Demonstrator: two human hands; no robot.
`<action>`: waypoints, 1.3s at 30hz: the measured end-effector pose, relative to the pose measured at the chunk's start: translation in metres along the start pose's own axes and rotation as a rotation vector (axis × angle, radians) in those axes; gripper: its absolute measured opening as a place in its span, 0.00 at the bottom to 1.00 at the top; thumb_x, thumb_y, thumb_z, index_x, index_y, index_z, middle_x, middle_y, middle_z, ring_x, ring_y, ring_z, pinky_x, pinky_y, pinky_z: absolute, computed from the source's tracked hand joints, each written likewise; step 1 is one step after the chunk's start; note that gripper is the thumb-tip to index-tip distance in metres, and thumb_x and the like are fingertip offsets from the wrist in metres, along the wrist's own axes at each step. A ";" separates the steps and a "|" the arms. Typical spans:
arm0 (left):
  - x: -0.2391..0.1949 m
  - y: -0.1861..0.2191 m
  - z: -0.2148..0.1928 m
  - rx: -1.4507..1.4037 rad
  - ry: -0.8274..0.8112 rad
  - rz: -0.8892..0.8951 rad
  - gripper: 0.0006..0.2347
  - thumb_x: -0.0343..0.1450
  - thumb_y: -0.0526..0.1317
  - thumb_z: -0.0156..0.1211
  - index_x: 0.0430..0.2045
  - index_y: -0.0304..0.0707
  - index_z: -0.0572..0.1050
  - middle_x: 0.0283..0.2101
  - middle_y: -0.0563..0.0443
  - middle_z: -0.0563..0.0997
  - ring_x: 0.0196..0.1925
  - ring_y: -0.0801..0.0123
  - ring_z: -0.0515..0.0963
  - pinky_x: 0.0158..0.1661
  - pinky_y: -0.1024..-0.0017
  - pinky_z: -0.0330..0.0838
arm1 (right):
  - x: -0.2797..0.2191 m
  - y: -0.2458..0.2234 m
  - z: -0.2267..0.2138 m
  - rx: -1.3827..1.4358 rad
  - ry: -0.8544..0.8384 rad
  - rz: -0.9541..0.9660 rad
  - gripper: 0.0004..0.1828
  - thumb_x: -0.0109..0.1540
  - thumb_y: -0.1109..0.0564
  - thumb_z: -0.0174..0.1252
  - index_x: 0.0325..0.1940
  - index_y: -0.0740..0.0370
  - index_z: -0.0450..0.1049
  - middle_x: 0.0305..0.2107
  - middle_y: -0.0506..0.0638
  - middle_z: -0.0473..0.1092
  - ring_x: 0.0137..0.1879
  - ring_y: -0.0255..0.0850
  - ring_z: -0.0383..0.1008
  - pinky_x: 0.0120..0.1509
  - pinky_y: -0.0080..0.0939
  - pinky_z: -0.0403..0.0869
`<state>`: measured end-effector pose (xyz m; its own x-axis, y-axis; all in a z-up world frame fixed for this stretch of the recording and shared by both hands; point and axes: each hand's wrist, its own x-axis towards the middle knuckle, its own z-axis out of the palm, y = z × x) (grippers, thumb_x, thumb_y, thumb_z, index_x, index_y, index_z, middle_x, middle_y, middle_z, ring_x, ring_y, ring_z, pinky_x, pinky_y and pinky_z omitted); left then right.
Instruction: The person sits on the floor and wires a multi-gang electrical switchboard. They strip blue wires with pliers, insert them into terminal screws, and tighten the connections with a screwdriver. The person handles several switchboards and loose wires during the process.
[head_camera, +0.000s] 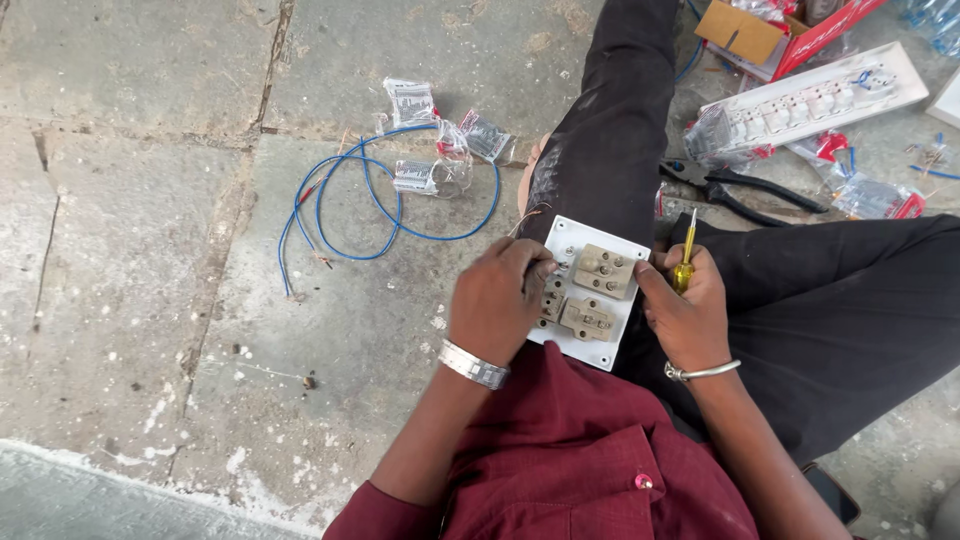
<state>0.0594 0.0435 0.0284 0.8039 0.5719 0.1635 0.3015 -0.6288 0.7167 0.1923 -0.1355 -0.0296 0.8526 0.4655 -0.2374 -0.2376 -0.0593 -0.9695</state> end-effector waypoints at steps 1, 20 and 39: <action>0.000 -0.001 -0.008 0.011 -0.033 -0.006 0.05 0.69 0.40 0.68 0.31 0.39 0.79 0.33 0.47 0.83 0.32 0.54 0.83 0.35 0.60 0.75 | -0.001 0.000 0.000 0.005 0.005 0.008 0.13 0.64 0.64 0.59 0.42 0.56 0.59 0.27 0.44 0.68 0.20 0.26 0.61 0.21 0.28 0.58; -0.016 0.042 -0.044 0.043 -0.327 0.411 0.13 0.69 0.35 0.63 0.45 0.51 0.85 0.36 0.50 0.80 0.40 0.57 0.79 0.46 0.60 0.71 | 0.016 -0.006 0.006 -0.152 -0.007 -0.098 0.11 0.65 0.62 0.60 0.40 0.59 0.62 0.25 0.44 0.64 0.25 0.27 0.61 0.27 0.30 0.61; -0.023 0.039 0.014 -0.041 0.085 0.148 0.05 0.70 0.38 0.66 0.34 0.39 0.84 0.36 0.51 0.81 0.38 0.57 0.78 0.42 0.63 0.73 | 0.033 0.001 0.011 -0.107 -0.034 -0.155 0.09 0.67 0.61 0.60 0.39 0.60 0.64 0.29 0.42 0.64 0.33 0.24 0.60 0.35 0.28 0.62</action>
<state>0.0601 -0.0014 0.0432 0.7909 0.5184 0.3253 0.1604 -0.6885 0.7072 0.2146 -0.1102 -0.0380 0.8584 0.5059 -0.0846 -0.0522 -0.0779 -0.9956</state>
